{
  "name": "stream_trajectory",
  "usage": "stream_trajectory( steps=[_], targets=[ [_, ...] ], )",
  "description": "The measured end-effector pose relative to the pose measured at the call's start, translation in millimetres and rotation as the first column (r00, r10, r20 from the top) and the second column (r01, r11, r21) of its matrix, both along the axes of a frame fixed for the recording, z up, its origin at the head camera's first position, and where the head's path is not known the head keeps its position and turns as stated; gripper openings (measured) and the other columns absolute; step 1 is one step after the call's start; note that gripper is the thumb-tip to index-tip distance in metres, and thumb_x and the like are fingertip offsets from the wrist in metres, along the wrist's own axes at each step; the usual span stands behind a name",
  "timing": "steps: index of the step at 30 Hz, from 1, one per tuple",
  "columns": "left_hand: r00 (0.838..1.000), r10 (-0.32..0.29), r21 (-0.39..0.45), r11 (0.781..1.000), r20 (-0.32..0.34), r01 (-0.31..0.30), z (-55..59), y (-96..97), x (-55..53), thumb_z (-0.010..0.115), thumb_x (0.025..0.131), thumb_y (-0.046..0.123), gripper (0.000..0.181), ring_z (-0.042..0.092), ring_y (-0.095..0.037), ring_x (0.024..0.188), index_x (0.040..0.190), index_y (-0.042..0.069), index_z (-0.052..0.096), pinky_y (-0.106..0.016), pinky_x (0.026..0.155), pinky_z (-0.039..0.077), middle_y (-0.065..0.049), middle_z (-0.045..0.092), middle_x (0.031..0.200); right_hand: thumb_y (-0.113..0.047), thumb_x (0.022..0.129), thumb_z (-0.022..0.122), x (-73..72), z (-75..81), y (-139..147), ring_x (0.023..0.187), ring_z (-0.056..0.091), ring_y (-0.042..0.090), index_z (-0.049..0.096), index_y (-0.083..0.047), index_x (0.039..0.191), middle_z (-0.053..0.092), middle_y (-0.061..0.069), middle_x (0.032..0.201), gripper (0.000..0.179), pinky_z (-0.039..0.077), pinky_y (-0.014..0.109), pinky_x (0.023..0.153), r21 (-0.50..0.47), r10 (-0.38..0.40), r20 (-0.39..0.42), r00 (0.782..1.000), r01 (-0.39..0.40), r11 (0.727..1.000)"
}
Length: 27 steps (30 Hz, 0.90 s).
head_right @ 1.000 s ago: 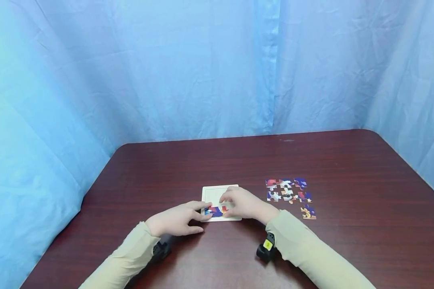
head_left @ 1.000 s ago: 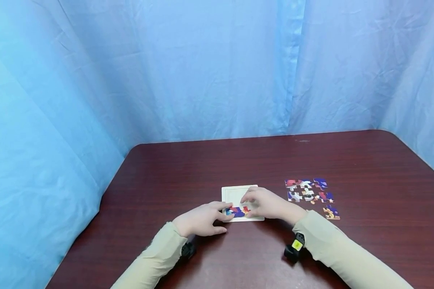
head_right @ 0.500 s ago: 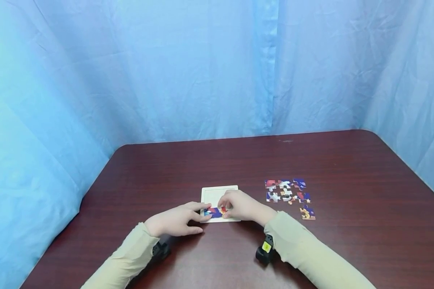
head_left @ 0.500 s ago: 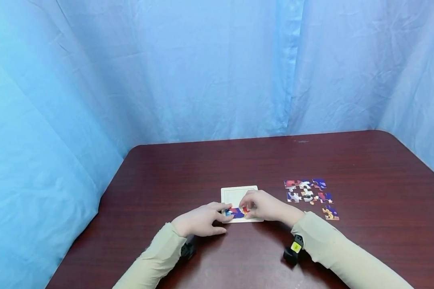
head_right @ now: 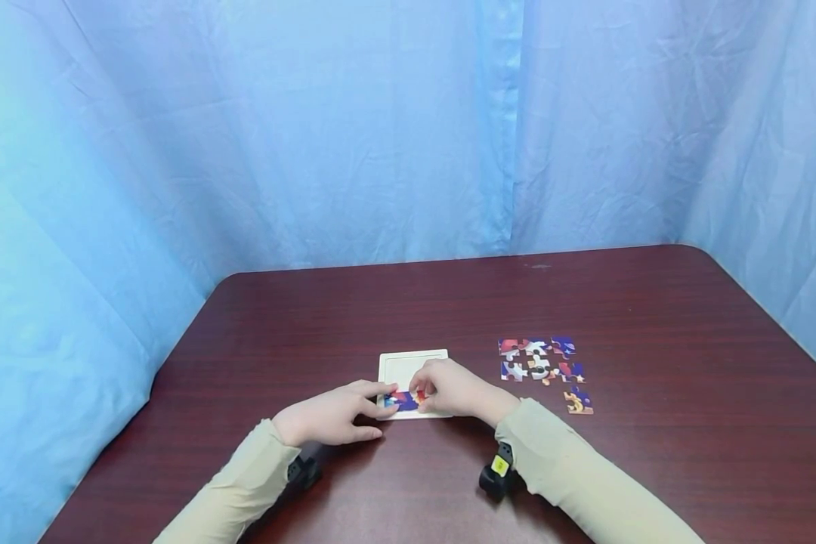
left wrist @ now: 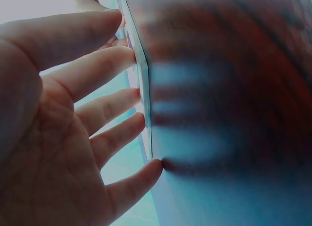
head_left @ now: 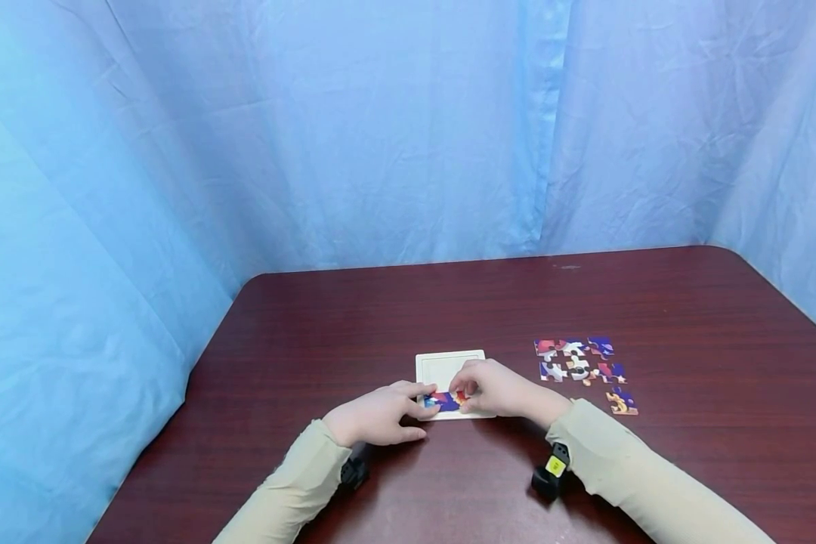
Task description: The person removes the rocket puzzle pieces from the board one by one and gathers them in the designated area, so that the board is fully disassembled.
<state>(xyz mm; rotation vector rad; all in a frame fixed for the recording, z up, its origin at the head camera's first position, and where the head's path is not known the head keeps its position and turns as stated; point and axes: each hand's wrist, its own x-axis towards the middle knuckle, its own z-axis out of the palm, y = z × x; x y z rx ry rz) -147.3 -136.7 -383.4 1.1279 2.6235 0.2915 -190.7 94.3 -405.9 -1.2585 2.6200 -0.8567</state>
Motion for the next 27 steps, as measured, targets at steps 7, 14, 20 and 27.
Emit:
stream_trajectory(
  steps=[7,14,20,27],
  targets=[
    [1.0,-0.003,-0.011,1.0,0.0,0.003,1.8,1.1,-0.4,0.063,0.091,0.024,0.034,0.043,-0.021,0.131,0.124,0.018,0.065,-0.029,0.106,0.037,-0.005,0.044,0.146,-0.002,0.069,0.077,0.9,2.2,-0.7,0.07,0.054,0.006,0.072,-0.002,0.091,0.059,0.0,0.076,0.022,0.047,0.02,0.066,0.008,-0.006,0.008,1.0,0.006,1.0],
    [1.0,-0.008,-0.014,1.0,0.002,0.008,4.4,1.7,0.5,0.063,0.091,0.024,0.035,0.041,-0.021,0.133,0.126,0.019,0.064,-0.029,0.107,0.036,-0.005,0.044,0.147,-0.003,0.071,0.077,-0.7,2.1,-0.1,0.069,0.052,0.005,0.072,-0.003,0.094,0.058,-0.002,0.076,0.024,0.045,0.02,0.065,0.028,-0.017,0.018,1.0,0.017,0.999],
    [1.0,-0.012,-0.005,1.0,-0.003,0.012,4.5,1.3,0.6,0.063,0.091,0.023,0.035,0.042,-0.021,0.132,0.125,0.018,0.064,-0.029,0.106,0.037,-0.006,0.044,0.146,-0.003,0.07,0.077,-0.8,0.9,0.2,0.07,0.053,0.006,0.07,-0.005,0.094,0.057,-0.001,0.078,0.025,0.046,0.021,0.065,0.008,-0.009,0.021,1.0,0.009,1.0],
    [1.0,-0.016,-0.002,1.0,-0.009,0.016,4.1,1.0,0.9,0.063,0.09,0.022,0.034,0.044,-0.021,0.13,0.124,0.017,0.065,-0.029,0.105,0.038,-0.006,0.045,0.145,-0.002,0.071,0.076,0.7,-0.1,0.1,0.074,0.056,0.009,0.07,-0.006,0.095,0.06,0.0,0.083,0.025,0.047,0.023,0.068,-0.008,-0.004,0.022,1.0,0.004,1.0]
  ],
)
